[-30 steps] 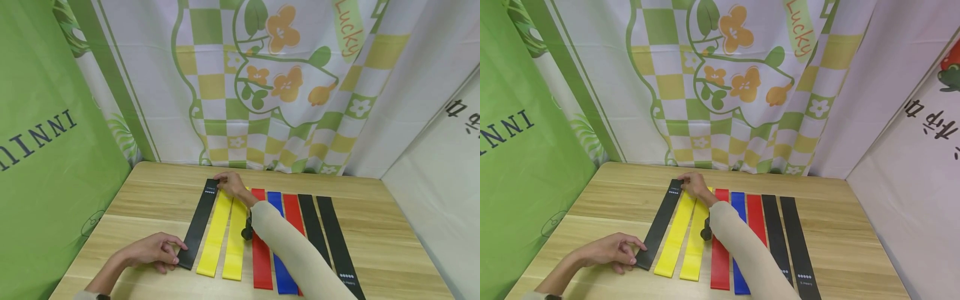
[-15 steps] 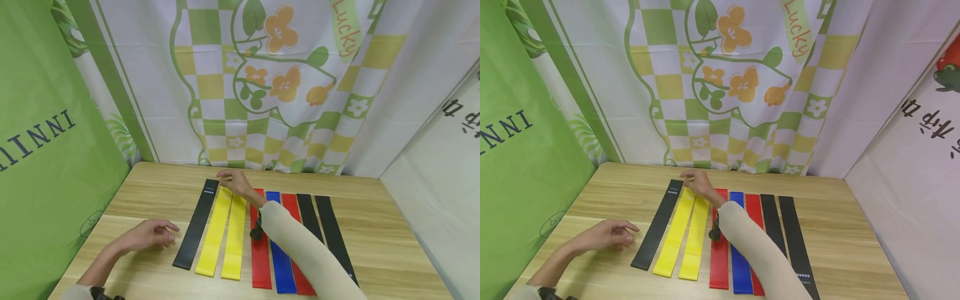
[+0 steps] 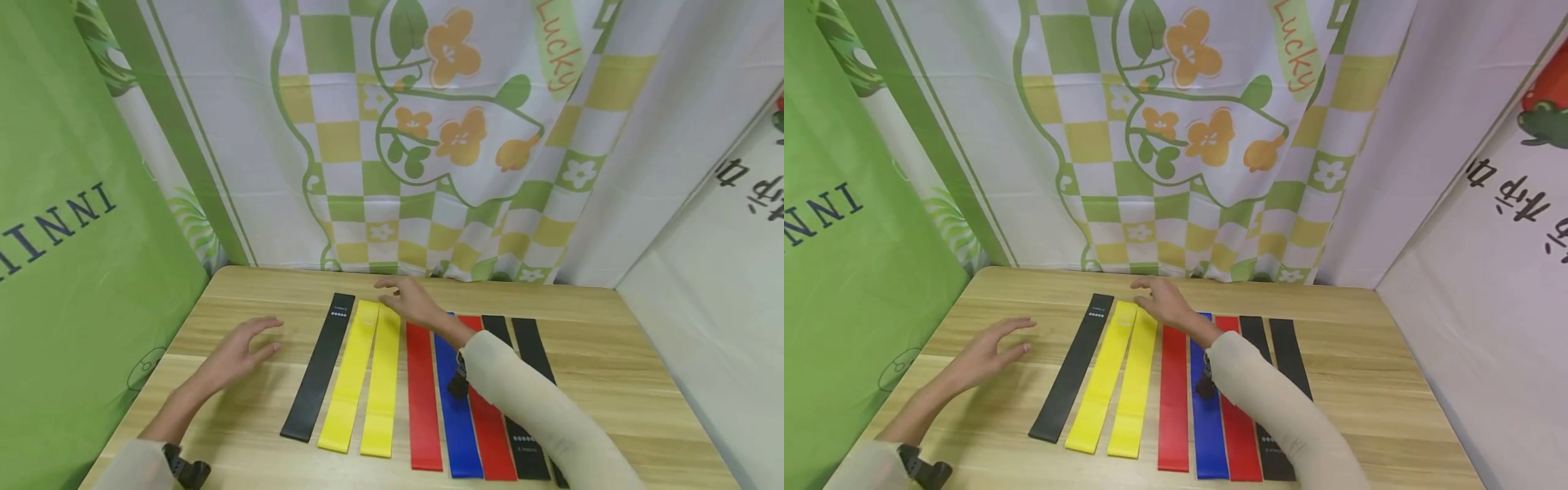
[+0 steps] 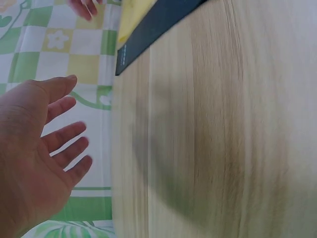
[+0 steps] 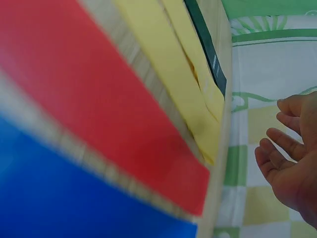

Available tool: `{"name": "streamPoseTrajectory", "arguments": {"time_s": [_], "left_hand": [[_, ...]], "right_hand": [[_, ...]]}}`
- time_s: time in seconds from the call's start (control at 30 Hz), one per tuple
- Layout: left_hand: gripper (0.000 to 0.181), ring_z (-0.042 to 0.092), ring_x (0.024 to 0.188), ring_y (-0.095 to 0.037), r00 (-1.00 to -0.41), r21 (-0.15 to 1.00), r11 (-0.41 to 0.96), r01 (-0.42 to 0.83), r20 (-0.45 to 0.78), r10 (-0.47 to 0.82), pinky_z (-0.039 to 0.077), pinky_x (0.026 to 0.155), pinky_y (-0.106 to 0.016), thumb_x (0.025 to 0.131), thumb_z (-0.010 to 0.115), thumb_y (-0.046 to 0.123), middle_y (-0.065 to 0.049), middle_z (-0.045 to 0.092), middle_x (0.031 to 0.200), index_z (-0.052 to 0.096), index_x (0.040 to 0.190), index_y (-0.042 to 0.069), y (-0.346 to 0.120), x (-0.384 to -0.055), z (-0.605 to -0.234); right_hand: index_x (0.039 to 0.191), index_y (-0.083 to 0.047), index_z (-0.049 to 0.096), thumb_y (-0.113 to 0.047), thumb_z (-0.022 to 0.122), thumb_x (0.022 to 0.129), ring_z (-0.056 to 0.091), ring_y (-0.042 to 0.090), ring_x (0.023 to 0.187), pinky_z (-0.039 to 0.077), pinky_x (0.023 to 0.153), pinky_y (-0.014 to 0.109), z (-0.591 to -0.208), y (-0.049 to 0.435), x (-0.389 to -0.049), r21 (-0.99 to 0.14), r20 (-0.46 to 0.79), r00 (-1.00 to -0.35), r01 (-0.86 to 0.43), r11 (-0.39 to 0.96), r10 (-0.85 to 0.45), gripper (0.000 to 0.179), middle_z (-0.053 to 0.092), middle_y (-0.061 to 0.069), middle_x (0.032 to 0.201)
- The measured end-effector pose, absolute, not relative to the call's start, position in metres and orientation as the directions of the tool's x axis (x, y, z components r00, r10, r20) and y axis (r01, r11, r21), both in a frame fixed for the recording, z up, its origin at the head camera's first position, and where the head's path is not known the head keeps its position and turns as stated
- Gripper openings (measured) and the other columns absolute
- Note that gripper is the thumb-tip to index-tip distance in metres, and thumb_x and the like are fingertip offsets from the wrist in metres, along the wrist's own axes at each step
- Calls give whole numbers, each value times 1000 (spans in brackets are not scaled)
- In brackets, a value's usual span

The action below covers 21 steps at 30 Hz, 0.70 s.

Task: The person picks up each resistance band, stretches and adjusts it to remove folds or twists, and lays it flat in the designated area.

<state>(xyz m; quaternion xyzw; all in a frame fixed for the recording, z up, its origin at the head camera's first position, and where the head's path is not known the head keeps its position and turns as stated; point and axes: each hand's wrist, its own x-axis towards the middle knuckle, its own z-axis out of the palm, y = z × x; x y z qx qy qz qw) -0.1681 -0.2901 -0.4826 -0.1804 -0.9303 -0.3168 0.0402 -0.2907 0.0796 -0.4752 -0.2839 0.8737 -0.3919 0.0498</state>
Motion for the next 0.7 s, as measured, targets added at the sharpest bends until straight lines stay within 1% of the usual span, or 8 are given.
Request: {"name": "streamPoseTrajectory", "arguments": {"time_s": [0.13, 0.3, 0.43, 0.7], "left_hand": [[49, 44, 139, -59, -932, 502, 786, 361, 203, 299, 34, 113, -76, 101, 72, 16, -35, 48, 153, 59, 144, -3, -295, -173, -485], [52, 42, 139, -60, -923, 434, 816, 381, 232, 308, 33, 114, -77, 99, 74, 16, -37, 44, 154, 58, 145, -4, -301, -180, -492], [56, 40, 142, -59, -916, 377, 839, 393, 244, 319, 31, 116, -74, 98, 76, 18, -37, 43, 156, 57, 145, -4, -305, -185, -498], [64, 32, 148, -59, -918, 297, 875, 383, 225, 326, 24, 121, -72, 101, 72, 32, -36, 38, 160, 51, 152, -1, -307, -196, -503]], "right_hand": [[143, 0, 63, -15, 64, 107, 53, 36, 142, 49, 114, 52, -469, 103, -287, -613, 191, -804, -546, 572, -563, 40, 61, 19, 148], [145, 4, 60, -18, 65, 106, 52, 41, 142, 44, 117, 57, -461, 134, -281, -491, 243, -765, -627, 605, -596, 45, 60, 23, 148], [148, 4, 56, -23, 65, 106, 50, 44, 143, 43, 117, 60, -459, 162, -272, -403, 254, -759, -646, 648, -600, 51, 55, 25, 152], [152, 1, 53, -30, 73, 102, 53, 46, 139, 49, 110, 62, -465, 220, -258, -228, 302, -754, -651, 724, -584, 63, 53, 27, 152]]}}
